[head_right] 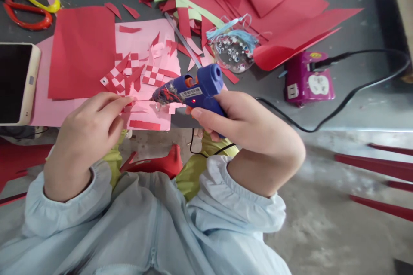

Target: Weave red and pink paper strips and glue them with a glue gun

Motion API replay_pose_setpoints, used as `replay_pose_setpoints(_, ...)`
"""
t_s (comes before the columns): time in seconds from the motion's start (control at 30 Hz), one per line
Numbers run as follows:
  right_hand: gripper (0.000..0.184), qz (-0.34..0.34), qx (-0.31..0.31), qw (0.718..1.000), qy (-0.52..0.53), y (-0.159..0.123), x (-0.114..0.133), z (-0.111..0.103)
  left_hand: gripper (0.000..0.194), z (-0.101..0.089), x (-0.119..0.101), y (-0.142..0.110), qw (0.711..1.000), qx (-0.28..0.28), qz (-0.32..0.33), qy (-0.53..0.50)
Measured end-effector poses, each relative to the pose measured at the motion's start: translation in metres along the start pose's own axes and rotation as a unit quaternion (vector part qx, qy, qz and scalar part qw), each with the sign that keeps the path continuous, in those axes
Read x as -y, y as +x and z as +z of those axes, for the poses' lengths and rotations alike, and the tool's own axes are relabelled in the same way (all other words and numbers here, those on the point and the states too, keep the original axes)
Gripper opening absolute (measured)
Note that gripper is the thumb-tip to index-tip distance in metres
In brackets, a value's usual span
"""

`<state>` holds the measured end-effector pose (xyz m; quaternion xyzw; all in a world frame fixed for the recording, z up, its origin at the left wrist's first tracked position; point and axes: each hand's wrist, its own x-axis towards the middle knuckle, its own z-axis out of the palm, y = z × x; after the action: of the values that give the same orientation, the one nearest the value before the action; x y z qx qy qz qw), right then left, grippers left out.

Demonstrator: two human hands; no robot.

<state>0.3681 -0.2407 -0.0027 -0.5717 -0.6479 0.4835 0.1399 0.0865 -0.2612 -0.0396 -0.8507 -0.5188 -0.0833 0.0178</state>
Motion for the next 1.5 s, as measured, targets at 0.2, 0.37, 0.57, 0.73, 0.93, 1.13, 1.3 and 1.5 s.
replay_pose_setpoints(0.2, 0.036, -0.007, 0.015, 1.0, -0.003, 0.014, 0.012, 0.012, 0.038, -0.002, 0.001, 0.0, 1.0, -0.002, 0.002, -0.004)
replay_pose_setpoints(0.37, 0.034, -0.012, 0.028, 1.0, -0.002, 0.023, 0.014, 0.02, 0.036, -0.001, 0.0, 0.0, 1.0, 0.004, -0.002, 0.0)
replay_pose_setpoints(0.57, 0.037, -0.01, 0.027, 0.999, -0.033, 0.023, 0.017, 0.024, 0.036, 0.0, 0.0, -0.001, 1.0, 0.007, -0.008, -0.025)
replay_pose_setpoints(0.73, 0.043, -0.02, 0.021, 0.996, -0.082, 0.022, 0.023, 0.024, 0.038, -0.002, -0.001, 0.0, 0.999, 0.031, -0.027, -0.028)
replay_pose_setpoints(0.93, 0.045, -0.018, -0.002, 0.992, -0.121, 0.022, 0.024, 0.026, 0.042, -0.003, -0.001, 0.0, 0.999, 0.037, -0.019, -0.034)
replay_pose_setpoints(1.13, 0.049, -0.025, -0.023, 0.989, -0.144, 0.022, 0.023, 0.027, 0.044, -0.004, -0.002, 0.001, 0.998, 0.047, -0.026, -0.032)
replay_pose_setpoints(1.3, 0.049, -0.025, -0.025, 0.989, -0.143, 0.023, 0.024, 0.026, 0.044, -0.004, -0.002, 0.001, 0.998, 0.045, -0.025, -0.026)
replay_pose_setpoints(1.5, 0.043, -0.006, -0.003, 0.995, -0.103, 0.021, 0.022, 0.022, 0.045, -0.003, -0.001, 0.0, 0.998, 0.042, -0.028, -0.03)
